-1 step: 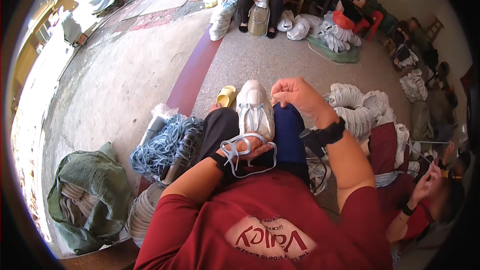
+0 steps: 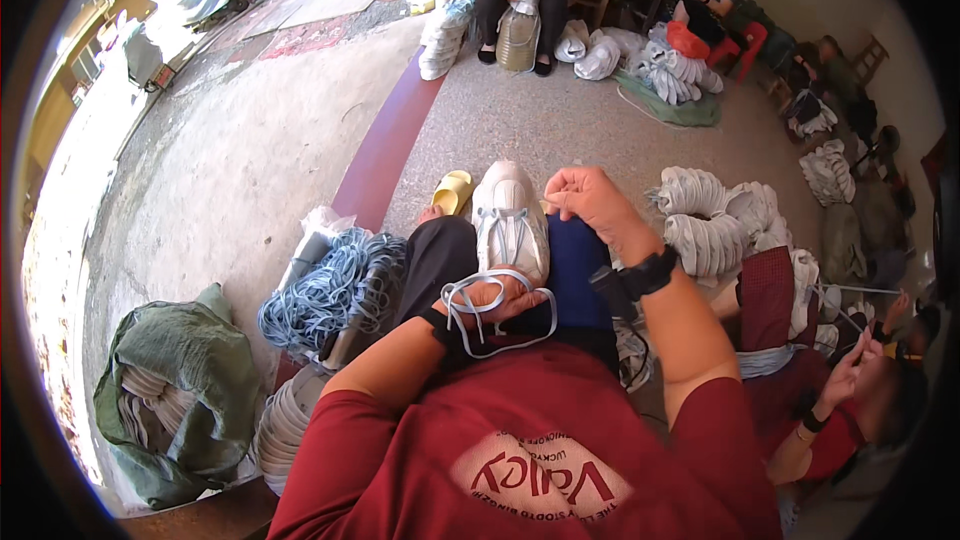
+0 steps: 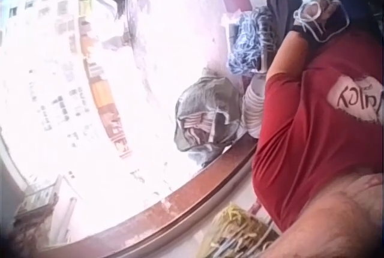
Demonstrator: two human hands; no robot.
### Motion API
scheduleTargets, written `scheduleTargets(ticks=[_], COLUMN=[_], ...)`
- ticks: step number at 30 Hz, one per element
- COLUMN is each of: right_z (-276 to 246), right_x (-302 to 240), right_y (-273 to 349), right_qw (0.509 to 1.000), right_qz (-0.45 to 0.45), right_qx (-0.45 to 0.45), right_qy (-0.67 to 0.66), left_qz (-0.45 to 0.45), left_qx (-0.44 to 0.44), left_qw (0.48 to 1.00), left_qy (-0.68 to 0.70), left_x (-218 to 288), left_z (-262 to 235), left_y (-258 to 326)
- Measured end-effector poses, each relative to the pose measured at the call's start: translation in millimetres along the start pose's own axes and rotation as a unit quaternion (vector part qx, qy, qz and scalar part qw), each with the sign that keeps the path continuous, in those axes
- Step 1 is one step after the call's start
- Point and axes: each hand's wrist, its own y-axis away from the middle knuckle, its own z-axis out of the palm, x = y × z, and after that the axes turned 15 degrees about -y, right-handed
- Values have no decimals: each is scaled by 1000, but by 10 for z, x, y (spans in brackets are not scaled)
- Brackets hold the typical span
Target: Manually lacing a white sneaker with a white shoelace.
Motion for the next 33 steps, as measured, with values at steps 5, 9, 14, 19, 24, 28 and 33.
scheduleTargets(ticks=[5, 9, 14, 19, 24, 28, 33], right_z=[15, 201, 237, 169, 100, 15, 1], right_x=[1215, 1371, 1452, 1451, 1296, 1320, 1299], right_y=[-330, -475, -499, -400, -389, -448, -353], right_qw=[983, 945, 899, 970, 996, 998, 992], right_qz=[-35, -98, -181, -83, -35, -23, -41], right_qx=[170, 230, 255, 219, 81, 47, 65], right_qy=[60, 211, 307, -66, -16, 23, -100], left_qz=[-84, -97, -76, -100, -79, -86, -68], left_qx=[-27, -8, -16, -23, 3, -5, 20], left_qw=[990, 981, 984, 978, 977, 974, 978], left_qy=[110, 167, 163, 182, 197, 208, 197], left_x=[-146, -149, -227, -186, -201, -206, -211], left_z=[128, 71, 76, 20, 31, 48, 53], left_y=[20, 26, 7, -8, -34, -48, -27])
